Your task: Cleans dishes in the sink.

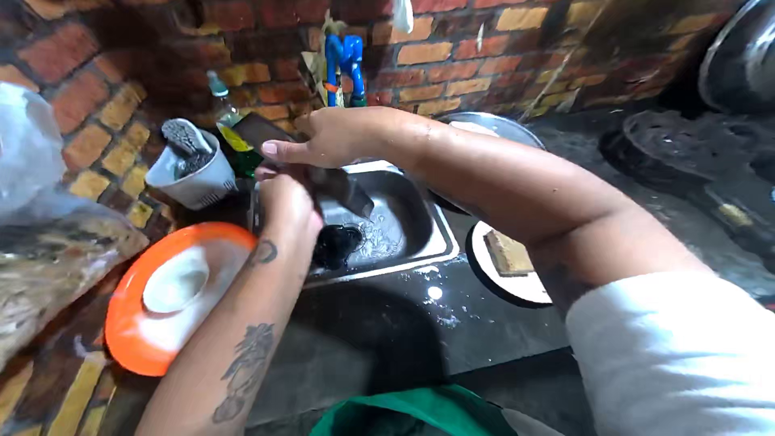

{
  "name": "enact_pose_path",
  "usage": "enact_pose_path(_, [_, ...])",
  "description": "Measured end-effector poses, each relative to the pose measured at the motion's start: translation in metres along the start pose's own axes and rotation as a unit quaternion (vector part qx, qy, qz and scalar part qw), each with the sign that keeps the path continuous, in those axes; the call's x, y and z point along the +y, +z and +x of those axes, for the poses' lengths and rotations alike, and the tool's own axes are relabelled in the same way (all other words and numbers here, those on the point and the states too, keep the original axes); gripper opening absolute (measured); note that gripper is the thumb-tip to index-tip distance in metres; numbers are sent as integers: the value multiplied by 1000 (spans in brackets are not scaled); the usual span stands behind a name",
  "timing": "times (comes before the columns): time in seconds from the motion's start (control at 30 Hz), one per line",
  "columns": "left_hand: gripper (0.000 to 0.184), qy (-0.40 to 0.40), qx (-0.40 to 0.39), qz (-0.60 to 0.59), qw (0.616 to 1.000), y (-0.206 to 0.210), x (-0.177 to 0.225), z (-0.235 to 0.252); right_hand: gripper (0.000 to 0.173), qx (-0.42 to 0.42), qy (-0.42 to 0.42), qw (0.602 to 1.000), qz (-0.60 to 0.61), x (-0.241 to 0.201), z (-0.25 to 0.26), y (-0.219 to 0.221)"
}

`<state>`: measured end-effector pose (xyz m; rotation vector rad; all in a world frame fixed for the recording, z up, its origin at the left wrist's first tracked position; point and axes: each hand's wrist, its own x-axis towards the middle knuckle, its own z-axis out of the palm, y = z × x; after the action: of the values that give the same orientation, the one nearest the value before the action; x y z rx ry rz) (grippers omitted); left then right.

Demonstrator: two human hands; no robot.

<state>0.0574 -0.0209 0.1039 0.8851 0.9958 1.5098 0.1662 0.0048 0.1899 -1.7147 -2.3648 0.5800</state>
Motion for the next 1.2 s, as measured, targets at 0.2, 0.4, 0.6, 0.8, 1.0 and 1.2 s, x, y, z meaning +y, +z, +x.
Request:
enact_pose_path(0.2, [65, 96, -98, -23, 990, 55, -65, -45, 96, 47, 93, 993, 55, 41, 1, 26])
enact_pose_path(0.4, [53, 165, -318, 125, 925, 30, -114, -66, 74, 92, 155, 981, -67, 63, -60, 29])
enact_pose_path(0.6, [30, 22, -286, 516, 807, -81, -127, -29, 84, 201, 133, 967, -80, 90, -135, 32])
enact_pose_path(0.8, [44, -127, -196, 709, 665, -108, -121, 3, 80, 203, 101, 970, -84, 113, -156, 31])
enact_pose_path(1.0, [44, -155, -194, 730, 637, -101, -116, 4, 81, 217, 62, 973, -52, 131, -168, 30])
enact_pose_path(1.2, [41, 55, -299, 736, 605, -117, -117, -11, 64, 437, -61, 892, -93, 106, -206, 62])
